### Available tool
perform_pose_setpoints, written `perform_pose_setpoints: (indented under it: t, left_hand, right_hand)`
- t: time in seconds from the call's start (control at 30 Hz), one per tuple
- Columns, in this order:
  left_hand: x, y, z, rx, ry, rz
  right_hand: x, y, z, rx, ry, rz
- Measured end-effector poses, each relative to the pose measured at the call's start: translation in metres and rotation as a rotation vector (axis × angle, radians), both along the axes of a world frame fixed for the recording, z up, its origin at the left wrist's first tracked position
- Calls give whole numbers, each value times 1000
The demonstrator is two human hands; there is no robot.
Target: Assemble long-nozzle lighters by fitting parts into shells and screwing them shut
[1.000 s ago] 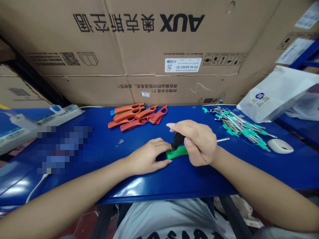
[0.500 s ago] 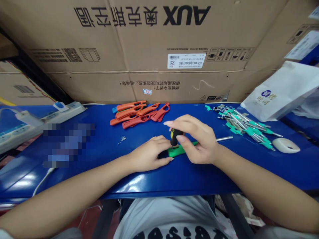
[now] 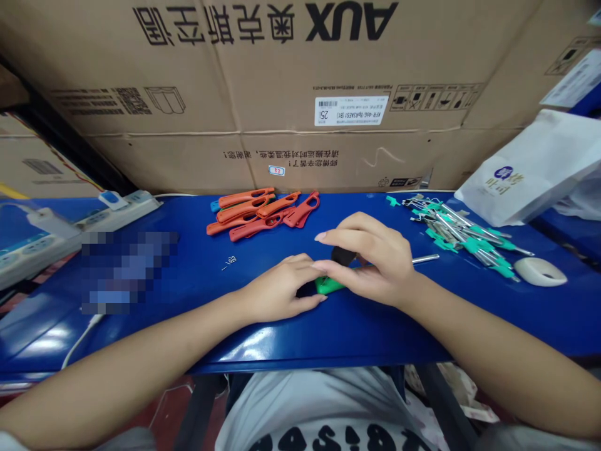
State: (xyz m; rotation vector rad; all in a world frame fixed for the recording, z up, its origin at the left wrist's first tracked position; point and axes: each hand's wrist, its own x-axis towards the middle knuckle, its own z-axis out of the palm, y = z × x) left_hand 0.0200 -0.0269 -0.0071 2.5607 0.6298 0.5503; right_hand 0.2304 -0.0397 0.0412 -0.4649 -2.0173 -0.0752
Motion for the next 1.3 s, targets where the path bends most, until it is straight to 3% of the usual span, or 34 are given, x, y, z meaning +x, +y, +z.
perform_pose_setpoints:
  t: [0.07,0.2,0.27,0.4,0.47,0.57,0.63,0.8,0.97,1.17,1.3]
  left_hand:
    - [0,0,1,-6,-8,-6]
    - [0,1,2,-22,-4,-34]
    - [0,1,1,-23,-7,-38]
    - [0,1,1,-27,-24,-38]
    - [0,1,2,-36,-11,-35]
    - [0,0,3,-38,7,-25]
    - [0,0,3,-27,5,-23]
    - [0,0,0,-7,-2,-27]
    - [-1,1,0,-3,13,-26]
    - [0,0,1,-10,12,-22]
    - [0,0,1,-3,3,-29]
  right_hand:
    - [3,0,4,-66,-27,15]
    - [8,0,12,-409,-97,211]
    - [8,2,11,-370,-75,183]
    - [7,6,7,-113,-8,-26]
    - [8,6,6,-148,-17,19]
    - [8,6,5,-341,-30,158]
    - [8,6,4,-343,-20,156]
    - [8,5,3,-35,-60,-2]
    - [4,3,3,-250,-34,185]
    - [5,3,3,-60,-56,13]
    - [6,0,6,-228,-84,142]
